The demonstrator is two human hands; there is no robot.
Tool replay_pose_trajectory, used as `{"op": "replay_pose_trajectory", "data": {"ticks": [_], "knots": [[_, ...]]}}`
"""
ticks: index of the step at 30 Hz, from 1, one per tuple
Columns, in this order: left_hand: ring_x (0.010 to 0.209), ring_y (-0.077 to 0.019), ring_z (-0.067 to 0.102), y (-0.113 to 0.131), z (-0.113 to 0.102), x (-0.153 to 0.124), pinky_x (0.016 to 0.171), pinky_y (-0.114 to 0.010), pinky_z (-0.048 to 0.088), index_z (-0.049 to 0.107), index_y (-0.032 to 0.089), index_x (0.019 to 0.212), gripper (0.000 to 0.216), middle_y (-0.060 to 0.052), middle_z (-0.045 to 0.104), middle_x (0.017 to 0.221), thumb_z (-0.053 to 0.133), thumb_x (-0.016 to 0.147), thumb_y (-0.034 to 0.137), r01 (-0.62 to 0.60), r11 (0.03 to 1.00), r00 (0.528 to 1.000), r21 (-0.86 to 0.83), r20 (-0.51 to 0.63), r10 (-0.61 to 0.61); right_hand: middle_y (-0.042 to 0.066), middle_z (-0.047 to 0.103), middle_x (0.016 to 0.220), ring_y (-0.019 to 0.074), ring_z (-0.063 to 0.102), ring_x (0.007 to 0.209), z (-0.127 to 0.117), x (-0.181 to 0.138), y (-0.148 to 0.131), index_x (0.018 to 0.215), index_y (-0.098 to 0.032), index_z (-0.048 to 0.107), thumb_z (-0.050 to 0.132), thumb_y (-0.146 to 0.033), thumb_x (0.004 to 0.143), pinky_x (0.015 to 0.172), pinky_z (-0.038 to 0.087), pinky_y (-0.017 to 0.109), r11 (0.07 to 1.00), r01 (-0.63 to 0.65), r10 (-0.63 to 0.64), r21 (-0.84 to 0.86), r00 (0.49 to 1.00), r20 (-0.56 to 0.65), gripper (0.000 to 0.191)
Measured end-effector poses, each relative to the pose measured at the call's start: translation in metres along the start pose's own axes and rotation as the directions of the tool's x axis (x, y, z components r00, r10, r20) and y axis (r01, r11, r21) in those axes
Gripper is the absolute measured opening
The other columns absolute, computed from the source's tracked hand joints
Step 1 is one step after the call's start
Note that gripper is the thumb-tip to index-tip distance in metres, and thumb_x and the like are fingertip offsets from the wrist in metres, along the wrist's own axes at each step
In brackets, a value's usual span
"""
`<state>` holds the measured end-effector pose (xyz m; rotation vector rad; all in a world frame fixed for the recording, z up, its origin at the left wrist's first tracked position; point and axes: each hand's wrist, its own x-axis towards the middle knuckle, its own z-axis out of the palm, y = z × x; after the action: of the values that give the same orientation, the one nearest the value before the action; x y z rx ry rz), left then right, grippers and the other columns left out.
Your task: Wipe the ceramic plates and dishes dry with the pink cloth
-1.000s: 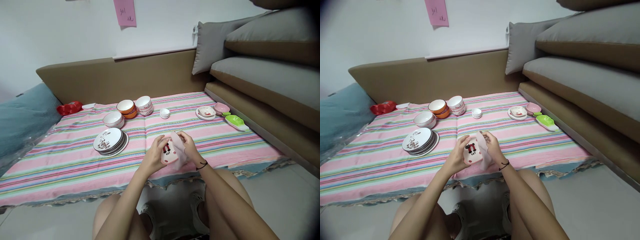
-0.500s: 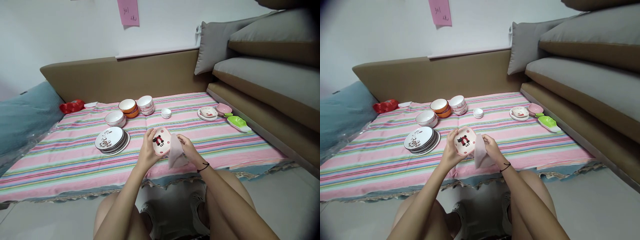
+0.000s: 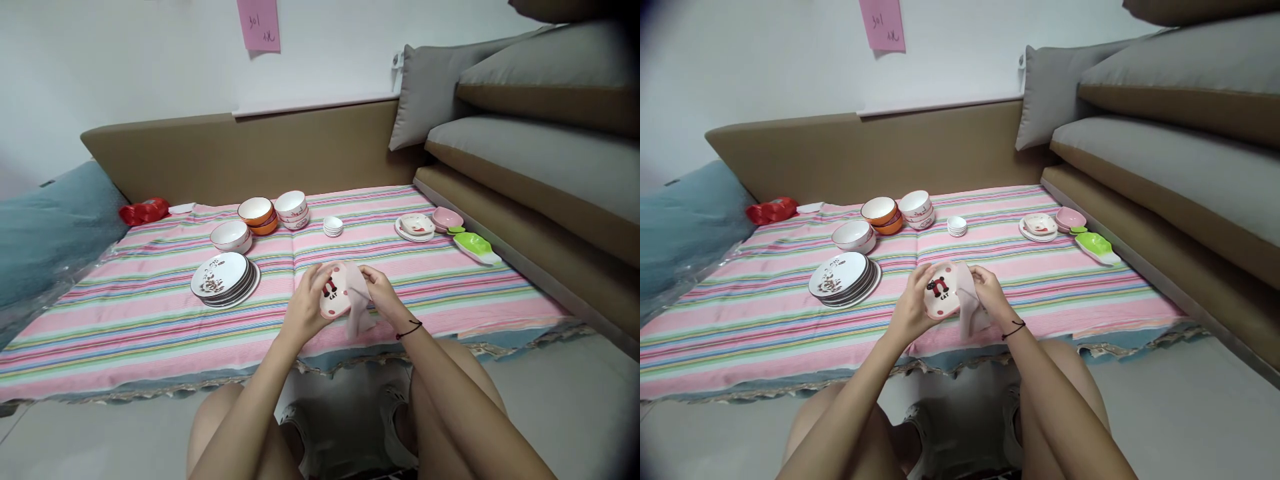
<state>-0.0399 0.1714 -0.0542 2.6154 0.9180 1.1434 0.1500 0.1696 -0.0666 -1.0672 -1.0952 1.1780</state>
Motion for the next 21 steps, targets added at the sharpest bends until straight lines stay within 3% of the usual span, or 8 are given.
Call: {"op": "replay_pose_trajectory", "data": {"ticks": [5,10,16,18,21], "knots": [[0.129,-0.0317,0.036,-0.006,-0.002,0.001,0.098,-0.049,0.042,0.016,0.022,0.142,0.095,-0.02,0.034,0.135,0.075,0.069,0.038,0.063,0.998,0.989,-0.013,-0.132,-0.064,0.003,0.066,0.084,0.0162,0.057,0.075,0.0,-0.001,0.007,0.082,-0.016,0.065,0.061,-0.023,0.064,0.066,0.044,0.026,0.999,-0.049,0.049,0.017,0.999,0.016,0.02],[0.126,-0.0321,0.04,-0.007,-0.005,0.002,0.1,-0.049,0.041,0.013,0.023,0.143,0.105,-0.018,0.036,0.135,0.08,0.062,0.039,0.113,0.978,0.994,-0.177,0.014,-0.113,0.002,0.066,0.079,0.0166,0.057,0.073,-0.004,0.001,0.006,0.075,-0.016,0.067,0.061,-0.023,0.062,0.064,0.043,0.027,0.999,-0.041,0.041,-0.026,0.999,0.011,0.016],[0.123,-0.0319,0.043,0.004,-0.007,-0.002,0.094,-0.046,0.047,0.01,0.027,0.144,0.112,-0.017,0.031,0.139,0.08,0.056,0.025,0.178,0.944,0.962,-0.277,0.252,-0.107,0.003,0.066,0.078,0.0172,0.055,0.07,-0.007,0.002,0.006,0.073,-0.016,0.068,0.065,-0.032,0.063,0.06,0.042,0.027,0.995,-0.068,0.065,-0.069,0.997,-0.039,0.018],[0.122,-0.0316,0.044,0.006,-0.005,-0.002,0.092,-0.045,0.048,0.011,0.027,0.144,0.112,-0.016,0.032,0.139,0.079,0.056,0.023,0.18,0.946,0.963,-0.27,0.245,-0.113,0.003,0.065,0.078,0.017,0.055,0.07,-0.007,0.003,0.005,0.073,-0.017,0.068,0.068,-0.032,0.061,0.06,0.042,0.026,0.995,-0.078,0.076,-0.061,0.996,-0.041,0.019],[0.124,-0.0307,0.041,0.007,-0.002,-0.002,0.096,-0.046,0.045,0.012,0.027,0.144,0.107,-0.015,0.035,0.136,0.078,0.06,0.024,0.156,0.959,0.983,-0.235,0.128,-0.129,0.001,0.064,0.075,0.0152,0.053,0.066,-0.005,0.002,0.006,0.071,-0.017,0.067,0.067,-0.031,0.061,0.057,0.04,0.025,0.995,-0.097,0.096,-0.023,0.994,-0.061,0.017]]}}
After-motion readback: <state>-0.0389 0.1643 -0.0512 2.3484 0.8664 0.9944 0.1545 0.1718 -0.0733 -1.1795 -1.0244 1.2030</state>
